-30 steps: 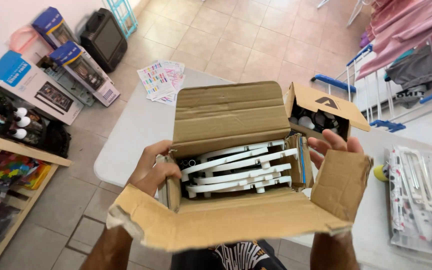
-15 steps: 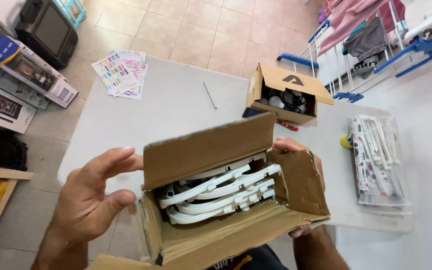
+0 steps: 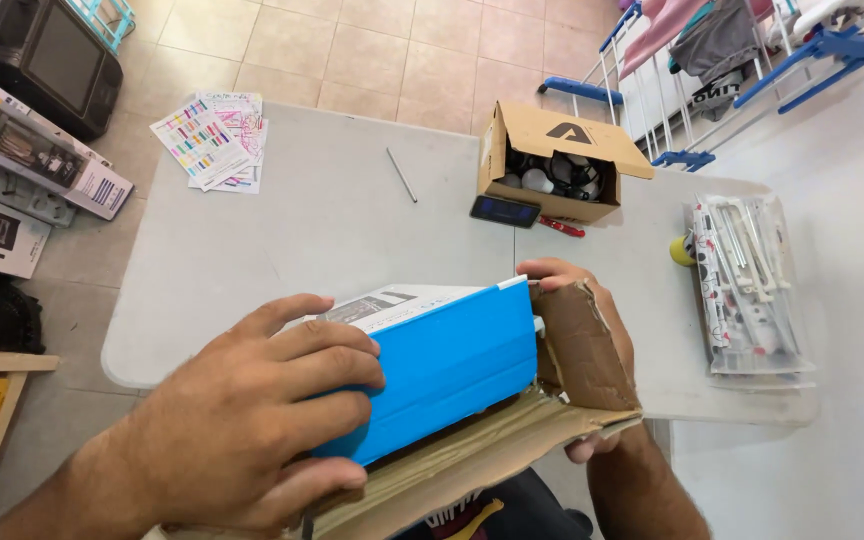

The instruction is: Unboxing a shoe rack and organizing the plastic frames and metal rods on a table.

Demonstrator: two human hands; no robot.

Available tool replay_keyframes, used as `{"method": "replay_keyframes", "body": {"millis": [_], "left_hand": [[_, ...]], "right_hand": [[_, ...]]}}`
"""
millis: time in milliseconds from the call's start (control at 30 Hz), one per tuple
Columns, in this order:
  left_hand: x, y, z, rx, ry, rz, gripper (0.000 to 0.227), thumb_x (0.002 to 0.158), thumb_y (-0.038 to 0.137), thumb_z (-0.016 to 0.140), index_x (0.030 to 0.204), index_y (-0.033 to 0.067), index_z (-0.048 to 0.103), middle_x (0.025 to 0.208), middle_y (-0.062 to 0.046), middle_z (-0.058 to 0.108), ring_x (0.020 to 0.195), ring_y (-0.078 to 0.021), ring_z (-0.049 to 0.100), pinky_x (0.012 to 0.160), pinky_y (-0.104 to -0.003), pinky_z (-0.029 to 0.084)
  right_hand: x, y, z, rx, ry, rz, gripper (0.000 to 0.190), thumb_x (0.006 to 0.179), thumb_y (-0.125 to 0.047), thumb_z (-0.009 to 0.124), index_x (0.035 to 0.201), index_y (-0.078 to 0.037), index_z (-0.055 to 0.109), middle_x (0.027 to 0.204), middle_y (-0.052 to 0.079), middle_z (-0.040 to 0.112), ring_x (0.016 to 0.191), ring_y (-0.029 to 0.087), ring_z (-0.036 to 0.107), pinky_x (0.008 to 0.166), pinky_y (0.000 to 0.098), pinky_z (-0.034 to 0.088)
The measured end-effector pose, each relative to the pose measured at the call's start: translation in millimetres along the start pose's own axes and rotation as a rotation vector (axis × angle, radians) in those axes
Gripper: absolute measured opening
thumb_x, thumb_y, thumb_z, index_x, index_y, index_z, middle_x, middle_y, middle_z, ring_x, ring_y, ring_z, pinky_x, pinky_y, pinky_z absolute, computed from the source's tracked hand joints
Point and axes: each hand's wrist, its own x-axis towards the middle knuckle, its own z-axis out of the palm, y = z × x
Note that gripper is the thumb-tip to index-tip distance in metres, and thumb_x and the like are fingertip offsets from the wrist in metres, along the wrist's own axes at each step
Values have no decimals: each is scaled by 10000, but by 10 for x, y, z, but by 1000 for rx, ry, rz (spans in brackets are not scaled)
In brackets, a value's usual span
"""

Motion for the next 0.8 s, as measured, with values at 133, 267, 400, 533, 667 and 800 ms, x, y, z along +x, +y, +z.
{"method": "replay_keyframes", "body": {"millis": [133, 267, 400, 533, 667, 800], "left_hand": [[-29, -40, 152, 199, 5, -87, 375, 872, 484, 779, 984, 162, 621, 1167, -100, 591, 1185, -329, 563, 1055, -626, 396], [-2, -44, 207, 217, 11, -127, 512, 843, 439, 706, 1247, 175, 538, 1482, -225, 487, 1319, -434, 501, 1003, -607, 408], [0, -94, 233, 222, 3, -95, 559, 864, 452, 699, 1321, 168, 547, 1473, -251, 518, 1242, -425, 561, 972, -560, 449], [1, -109, 248, 221, -10, -130, 561, 863, 476, 710, 1314, 180, 558, 1444, -229, 542, 1174, -410, 585, 939, -561, 455], [-23, -122, 268, 183, -22, -131, 538, 861, 447, 721, 1310, 184, 585, 1421, -221, 561, 1148, -416, 605, 896, -570, 474], [-92, -138, 295, 175, -21, -146, 515, 856, 412, 711, 1303, 184, 592, 1418, -222, 565, 1120, -411, 625, 818, -546, 514]], "right_hand": [[7, -209, 61, -132, -45, 143, 1052, 875, -955, 483, 1458, -80, 450, 1518, 239, 462, 1440, 367, 487, 1155, 509, 474], [-47, -272, 42, -284, -82, 200, 1065, 927, -968, 352, 1525, -89, 401, 1582, 272, 421, 1544, 429, 390, 1181, 565, 441], [-143, -171, 75, 48, 98, 75, 1038, 890, -735, 694, 1649, -209, 221, 1697, 284, 239, 1527, 438, 413, 1276, 600, 397], [-113, -251, 3, -282, 58, 51, 917, 903, -796, 562, 1413, -36, 509, 1527, 265, 494, 1494, 398, 498, 1297, 569, 428], [-123, -317, 95, -361, 101, 8, 879, 927, -809, 499, 1244, 1, 625, 1315, 200, 670, 1334, 372, 644, 1307, 634, 412], [-197, -367, 279, -337, 180, 60, 851, 1009, -808, 474, 1272, -8, 600, 1331, 233, 662, 1311, 352, 666, 1342, 630, 366]]}}
